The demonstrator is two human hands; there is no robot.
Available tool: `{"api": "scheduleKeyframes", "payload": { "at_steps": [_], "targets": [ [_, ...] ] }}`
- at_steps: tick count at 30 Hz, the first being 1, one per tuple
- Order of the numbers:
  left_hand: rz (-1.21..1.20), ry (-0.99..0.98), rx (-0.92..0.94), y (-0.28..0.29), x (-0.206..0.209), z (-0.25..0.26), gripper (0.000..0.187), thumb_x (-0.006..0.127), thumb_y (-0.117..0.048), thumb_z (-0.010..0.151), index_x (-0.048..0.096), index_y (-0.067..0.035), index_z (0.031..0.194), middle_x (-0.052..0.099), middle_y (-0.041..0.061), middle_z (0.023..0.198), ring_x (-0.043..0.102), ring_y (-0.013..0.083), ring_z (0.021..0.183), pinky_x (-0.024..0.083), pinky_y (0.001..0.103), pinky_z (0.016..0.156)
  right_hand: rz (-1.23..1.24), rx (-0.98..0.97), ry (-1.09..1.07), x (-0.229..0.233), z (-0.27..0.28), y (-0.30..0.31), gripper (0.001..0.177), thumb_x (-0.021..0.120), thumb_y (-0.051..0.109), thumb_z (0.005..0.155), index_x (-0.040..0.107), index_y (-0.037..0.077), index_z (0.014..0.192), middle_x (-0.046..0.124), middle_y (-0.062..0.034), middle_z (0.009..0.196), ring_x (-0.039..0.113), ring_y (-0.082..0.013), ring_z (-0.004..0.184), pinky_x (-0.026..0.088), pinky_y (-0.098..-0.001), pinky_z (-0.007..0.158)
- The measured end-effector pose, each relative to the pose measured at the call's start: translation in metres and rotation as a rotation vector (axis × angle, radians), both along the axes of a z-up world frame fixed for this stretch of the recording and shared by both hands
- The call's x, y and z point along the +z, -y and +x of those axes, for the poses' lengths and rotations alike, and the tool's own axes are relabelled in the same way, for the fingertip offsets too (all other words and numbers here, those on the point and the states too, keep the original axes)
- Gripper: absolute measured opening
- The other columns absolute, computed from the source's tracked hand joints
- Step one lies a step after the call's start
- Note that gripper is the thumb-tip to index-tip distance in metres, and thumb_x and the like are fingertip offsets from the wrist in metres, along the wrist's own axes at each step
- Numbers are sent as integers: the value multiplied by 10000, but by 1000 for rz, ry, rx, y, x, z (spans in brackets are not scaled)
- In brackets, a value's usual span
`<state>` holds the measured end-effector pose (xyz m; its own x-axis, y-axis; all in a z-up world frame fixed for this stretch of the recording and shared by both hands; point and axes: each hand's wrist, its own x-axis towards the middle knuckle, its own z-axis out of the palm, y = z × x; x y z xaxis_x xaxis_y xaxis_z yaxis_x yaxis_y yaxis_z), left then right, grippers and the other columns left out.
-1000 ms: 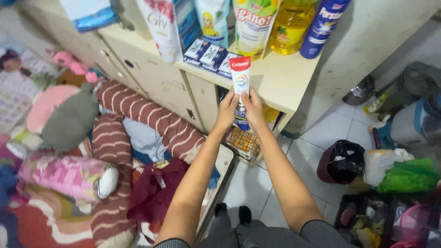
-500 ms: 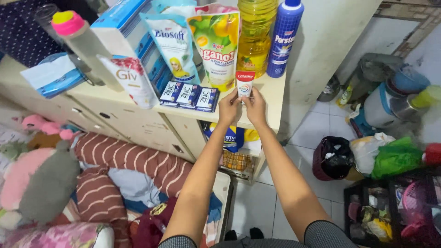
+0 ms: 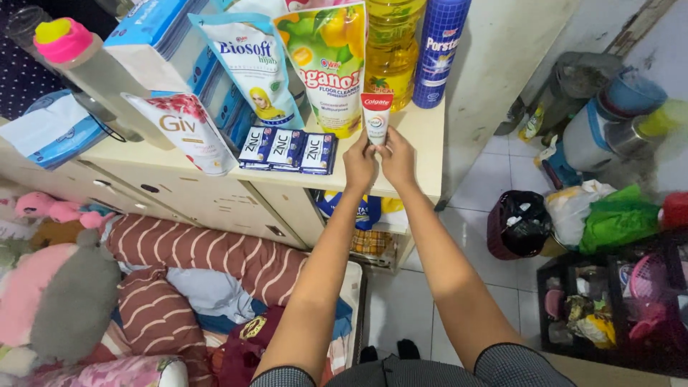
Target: Organizing various household items including tissues, cleaning supplies, and toiletries by taking them from a bag and placing them on a cabinet.
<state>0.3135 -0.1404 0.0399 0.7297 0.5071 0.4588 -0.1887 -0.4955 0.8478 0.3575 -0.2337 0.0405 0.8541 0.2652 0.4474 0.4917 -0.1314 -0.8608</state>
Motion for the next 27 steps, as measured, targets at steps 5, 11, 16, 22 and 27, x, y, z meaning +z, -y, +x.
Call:
{"api": "scheduleKeyframes", "payload": {
  "at_steps": [5,11,16,22,27],
  "targets": [
    [17,100,107,6,-16,2,457,547,84,896,594,33,1347,690,305,1104,702,430,1045,565,424,862,-139,-124,126,1,-3,1,586,783,18,830,575,23,1378,692,-225,1222,653,-394,1151,515,-444,969],
    [42,150,257,12,-26,-9,392,537,80,912,615,70,1295,708,282,1143,714,416,1044,566,433,909,-195,-185,222,-33,1,0,690,787,36,799,497,-52,1418,575,-263,1366,529,-438,1280,414,-486,1085],
    [43,130,249,19,-27,-44,350,527,65,933,635,57,1266,706,265,1177,698,413,1094,546,447,960,-277,-307,193,-43,-34,1,591,752,29,798,553,-44,1350,553,-248,1342,472,-438,1303,336,-525,1140],
    [73,130,283,23,-21,-112,259,545,3,985,656,21,1218,712,222,1174,679,395,1101,521,442,977,-279,-197,215,-24,-50,9,563,743,34,797,548,-61,1316,491,-288,1304,432,-461,1281,335,-549,1106],
    [88,151,407,2,-6,-180,259,533,-13,1010,649,-5,1241,704,200,1176,683,374,1103,530,430,961,-92,-113,368,37,-116,-12,464,700,-21,869,591,0,1320,514,-240,1359,469,-427,1330,356,-530,1153]
  ]
}}
